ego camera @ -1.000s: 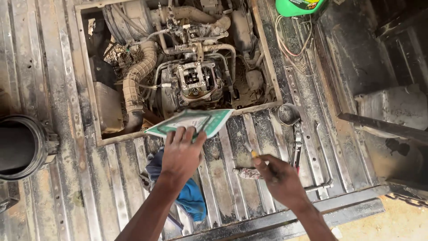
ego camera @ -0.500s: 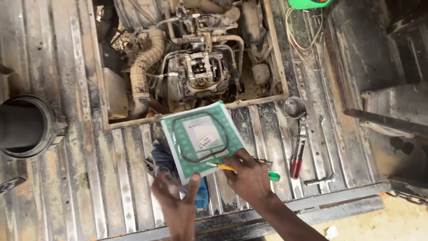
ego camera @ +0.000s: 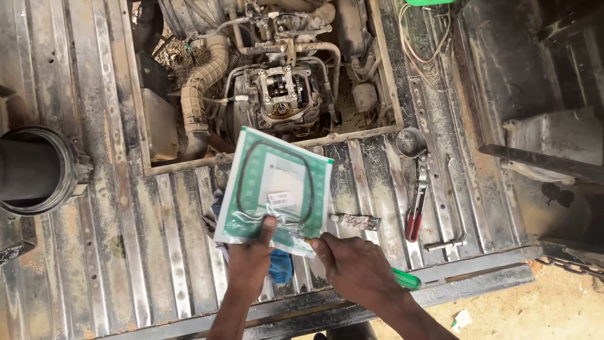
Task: The recorder is seen servicing the engine of a vehicle, specifically cleaning and inspecting the engine head cover and gasket area.
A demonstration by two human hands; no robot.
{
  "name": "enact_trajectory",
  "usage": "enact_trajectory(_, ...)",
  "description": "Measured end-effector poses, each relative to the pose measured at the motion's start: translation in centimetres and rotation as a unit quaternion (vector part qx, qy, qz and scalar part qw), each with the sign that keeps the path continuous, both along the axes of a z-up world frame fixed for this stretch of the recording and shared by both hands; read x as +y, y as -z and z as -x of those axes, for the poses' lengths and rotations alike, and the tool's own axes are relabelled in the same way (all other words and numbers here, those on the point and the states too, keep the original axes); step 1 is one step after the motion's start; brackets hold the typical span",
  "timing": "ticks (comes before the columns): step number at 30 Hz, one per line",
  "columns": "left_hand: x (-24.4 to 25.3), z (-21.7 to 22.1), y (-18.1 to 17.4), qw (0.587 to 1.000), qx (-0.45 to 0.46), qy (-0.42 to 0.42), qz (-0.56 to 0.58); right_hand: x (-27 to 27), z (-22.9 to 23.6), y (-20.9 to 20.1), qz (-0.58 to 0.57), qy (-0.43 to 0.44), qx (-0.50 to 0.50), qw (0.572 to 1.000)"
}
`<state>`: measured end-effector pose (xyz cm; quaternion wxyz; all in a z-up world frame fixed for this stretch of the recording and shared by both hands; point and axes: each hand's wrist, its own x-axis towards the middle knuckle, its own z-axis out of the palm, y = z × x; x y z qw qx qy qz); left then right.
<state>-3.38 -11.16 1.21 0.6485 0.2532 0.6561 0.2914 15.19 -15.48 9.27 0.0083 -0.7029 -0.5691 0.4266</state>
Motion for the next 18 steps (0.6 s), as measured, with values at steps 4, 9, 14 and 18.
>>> enact_trajectory(4, -1.2, -1.4, -0.9, 0.989, 0.06, 0.062, -0.118, 1.4, 0.7, -1.3, -0.011, -0.006, -0.031, 0.999)
enact_trajectory(9, -1.4, -2.5, -2.4, 0.984, 0.065, 0.025, -0.162, 1.3, 0.8, -0.8, -0.023, 0.003, -0.029, 0.999)
enact_trajectory(14, -4.3, -2.6, -2.5, 0.961, 0.124, 0.123, -0.216, 0.7, -0.4, 0.1, 0.116, 0.082, -0.049, 0.989)
enact_trajectory(18, -1.7, -2.8, -6.3, 0.991, 0.063, -0.053, -0.102, -0.9, -1.9, 0.3, 0.067, 0.084, -0.07, 0.992)
